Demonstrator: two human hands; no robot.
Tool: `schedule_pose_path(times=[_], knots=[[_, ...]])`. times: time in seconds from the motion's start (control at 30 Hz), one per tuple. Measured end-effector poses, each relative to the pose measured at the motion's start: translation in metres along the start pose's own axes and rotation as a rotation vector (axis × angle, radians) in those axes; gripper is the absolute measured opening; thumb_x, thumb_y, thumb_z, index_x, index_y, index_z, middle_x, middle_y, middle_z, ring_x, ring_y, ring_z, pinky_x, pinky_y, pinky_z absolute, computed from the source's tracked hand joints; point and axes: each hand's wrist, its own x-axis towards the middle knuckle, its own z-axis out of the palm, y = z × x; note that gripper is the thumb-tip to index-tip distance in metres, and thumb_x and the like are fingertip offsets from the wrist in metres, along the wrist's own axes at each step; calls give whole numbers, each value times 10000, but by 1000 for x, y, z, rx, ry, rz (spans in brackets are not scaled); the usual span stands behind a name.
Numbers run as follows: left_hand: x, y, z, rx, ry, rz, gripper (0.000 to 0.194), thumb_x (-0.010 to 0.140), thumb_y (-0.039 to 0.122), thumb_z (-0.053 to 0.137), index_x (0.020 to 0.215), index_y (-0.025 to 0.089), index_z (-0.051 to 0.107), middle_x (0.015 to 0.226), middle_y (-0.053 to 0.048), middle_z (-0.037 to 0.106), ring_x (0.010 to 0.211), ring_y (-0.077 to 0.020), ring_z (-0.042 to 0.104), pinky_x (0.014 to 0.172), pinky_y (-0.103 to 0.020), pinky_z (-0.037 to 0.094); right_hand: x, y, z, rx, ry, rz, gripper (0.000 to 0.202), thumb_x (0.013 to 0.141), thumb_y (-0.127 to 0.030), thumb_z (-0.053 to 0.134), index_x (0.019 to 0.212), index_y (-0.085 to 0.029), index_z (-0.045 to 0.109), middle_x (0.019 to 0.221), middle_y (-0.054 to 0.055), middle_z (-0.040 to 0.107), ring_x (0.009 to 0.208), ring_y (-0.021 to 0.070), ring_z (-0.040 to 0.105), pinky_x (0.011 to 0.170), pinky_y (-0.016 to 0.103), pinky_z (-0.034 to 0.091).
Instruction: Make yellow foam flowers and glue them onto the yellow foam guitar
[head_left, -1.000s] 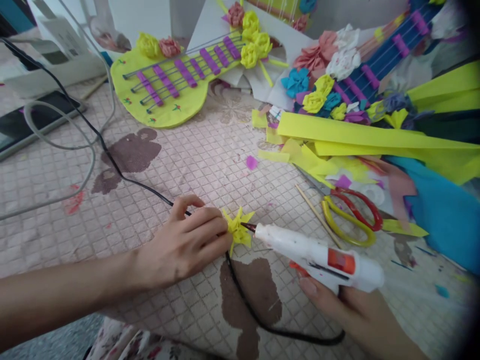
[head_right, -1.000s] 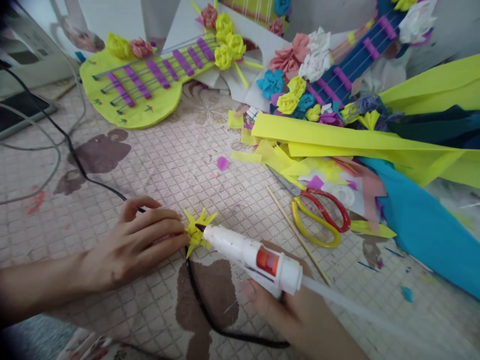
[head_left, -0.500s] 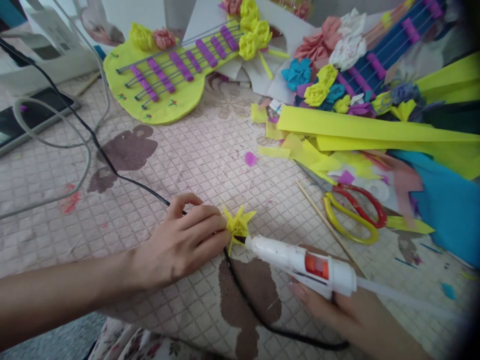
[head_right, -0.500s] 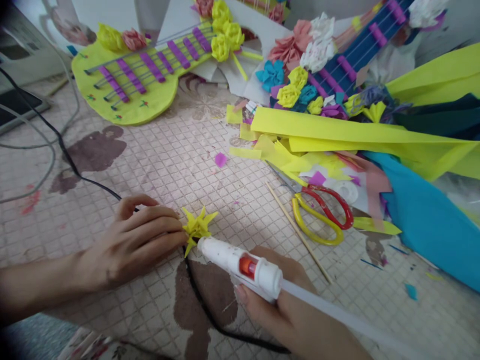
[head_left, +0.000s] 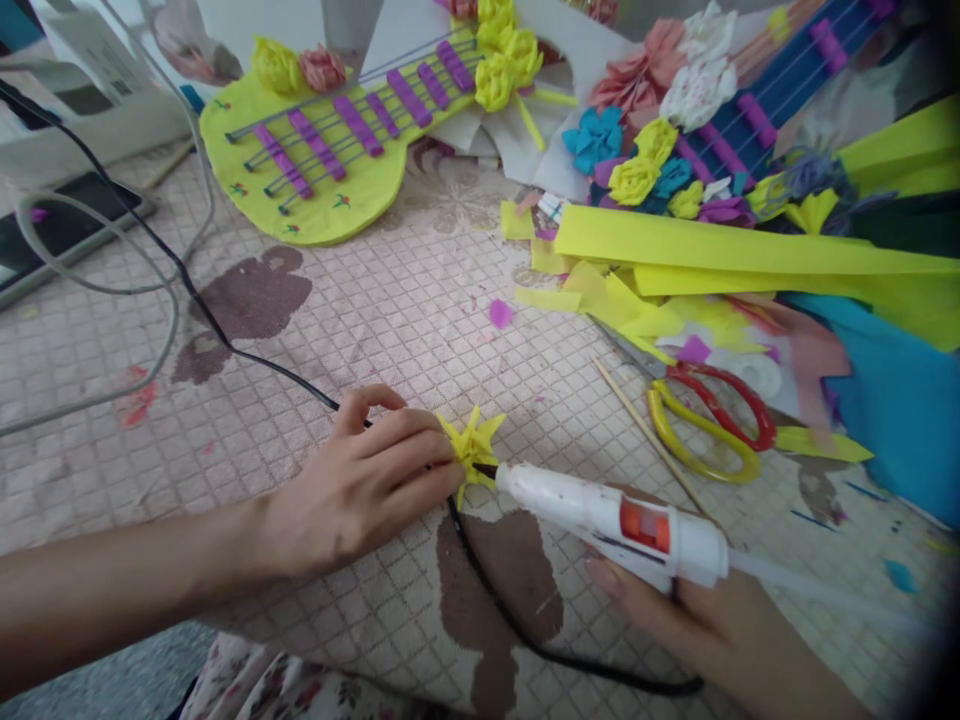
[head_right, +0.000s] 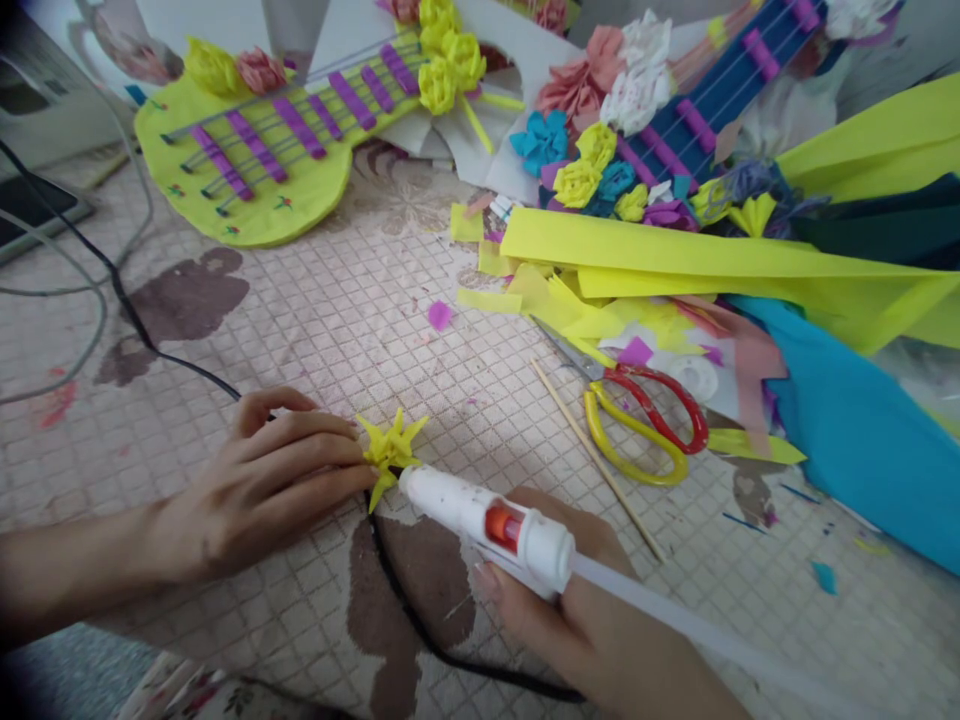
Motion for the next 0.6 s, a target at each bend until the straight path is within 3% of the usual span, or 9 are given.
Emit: schedule_pose_path(times=[0.1,0.47,0.6], knots=[[0,0,0,-5,-5,3,239,953,125,368,1007,183,594,962,-25,667,960,-180,568,873,-402,346,-1,3,-1,83,-123,16,87,828,-271,522,747,-265,552,596,-20,604,526,157,587,447,261,509],[1,0,-1,-21,-16,-10,182,937,128,421,982,177,591,940,-18,670,930,-176,571,868,-394,340,-1,4,4,87,-84,16,114,836,-295,504,731,-251,501,675,-8,641,607,163,617,435,253,483],[2,0,-1,-16,-10,-12,183,933,120,421,973,177,591,935,-21,675,927,-180,568,864,-400,342,-1,4,3,81,-132,-4,90,834,-274,513,748,-248,511,676,-10,635,603,158,609,462,261,495]])
